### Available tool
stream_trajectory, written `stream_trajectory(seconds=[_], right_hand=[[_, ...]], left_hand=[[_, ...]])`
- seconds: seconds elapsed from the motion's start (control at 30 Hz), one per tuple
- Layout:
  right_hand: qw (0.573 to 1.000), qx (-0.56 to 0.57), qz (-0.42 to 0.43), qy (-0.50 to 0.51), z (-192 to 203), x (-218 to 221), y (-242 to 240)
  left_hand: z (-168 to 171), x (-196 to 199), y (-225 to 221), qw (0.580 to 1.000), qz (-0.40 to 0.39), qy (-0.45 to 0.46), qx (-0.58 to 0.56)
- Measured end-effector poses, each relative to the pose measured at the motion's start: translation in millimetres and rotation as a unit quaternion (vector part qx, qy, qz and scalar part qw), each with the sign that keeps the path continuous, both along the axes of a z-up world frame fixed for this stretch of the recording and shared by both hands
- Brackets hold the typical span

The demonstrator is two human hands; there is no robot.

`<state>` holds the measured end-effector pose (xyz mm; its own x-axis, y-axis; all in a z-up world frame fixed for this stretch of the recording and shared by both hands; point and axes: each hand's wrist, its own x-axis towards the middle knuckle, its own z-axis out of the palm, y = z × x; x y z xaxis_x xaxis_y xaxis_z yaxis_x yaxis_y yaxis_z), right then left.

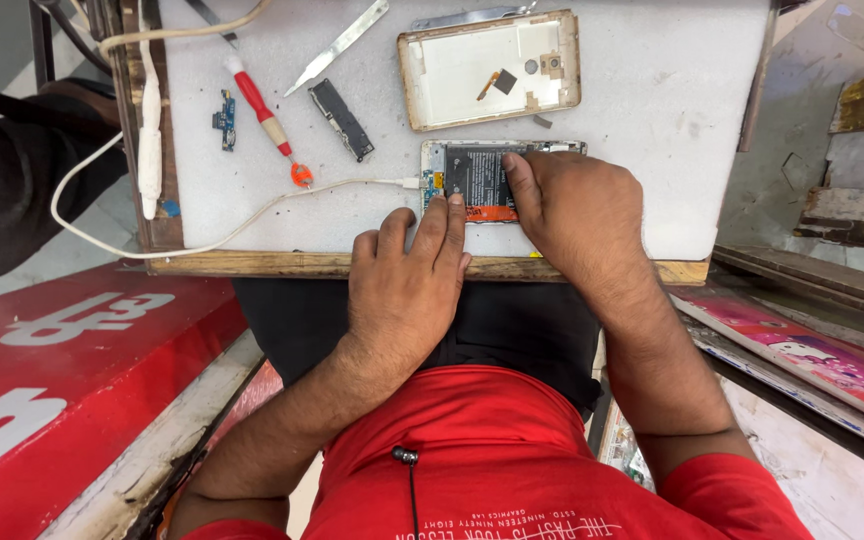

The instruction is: The person disassembles a smartphone, removes the screen and battery, and manipulates internal components on a workbench. They repeatedly connect and disconnect a charging cable and handle small parts and tools while the device remains open.

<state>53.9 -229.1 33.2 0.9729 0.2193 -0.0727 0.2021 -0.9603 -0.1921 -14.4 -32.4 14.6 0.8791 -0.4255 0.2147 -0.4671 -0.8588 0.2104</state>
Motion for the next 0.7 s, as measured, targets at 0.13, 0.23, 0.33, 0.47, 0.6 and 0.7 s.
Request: stream_trajectory(seconds=[0.13,0.23,0.33,0.47,0.6,0.7], right_hand=[[1.000,-0.025,-0.005,0.010,-1,1,-1],[1.000,-0.012,0.009,-0.025,-4,-1,-2],[0.999,0.012,0.020,-0.042,-8,-3,-6],[0.978,0.204,-0.047,0.015,2,-2,-33],[0.944,0.293,-0.134,0.066,11,-14,-39],[0.982,0.186,-0.035,-0.020,7,-17,-22]], left_hand=[[0,3,-1,1.000,-0.004,0.008,-0.002],[3,3,-1,1.000,-0.004,0.016,-0.002],[4,2,-1,1.000,-0.007,0.011,-0.002],[4,4,-2,1.000,-0.006,0.011,-0.009],[3,1,-1,1.000,-0.003,0.009,-0.003],[4,1,-1,1.000,-0.005,0.010,-0.013]])
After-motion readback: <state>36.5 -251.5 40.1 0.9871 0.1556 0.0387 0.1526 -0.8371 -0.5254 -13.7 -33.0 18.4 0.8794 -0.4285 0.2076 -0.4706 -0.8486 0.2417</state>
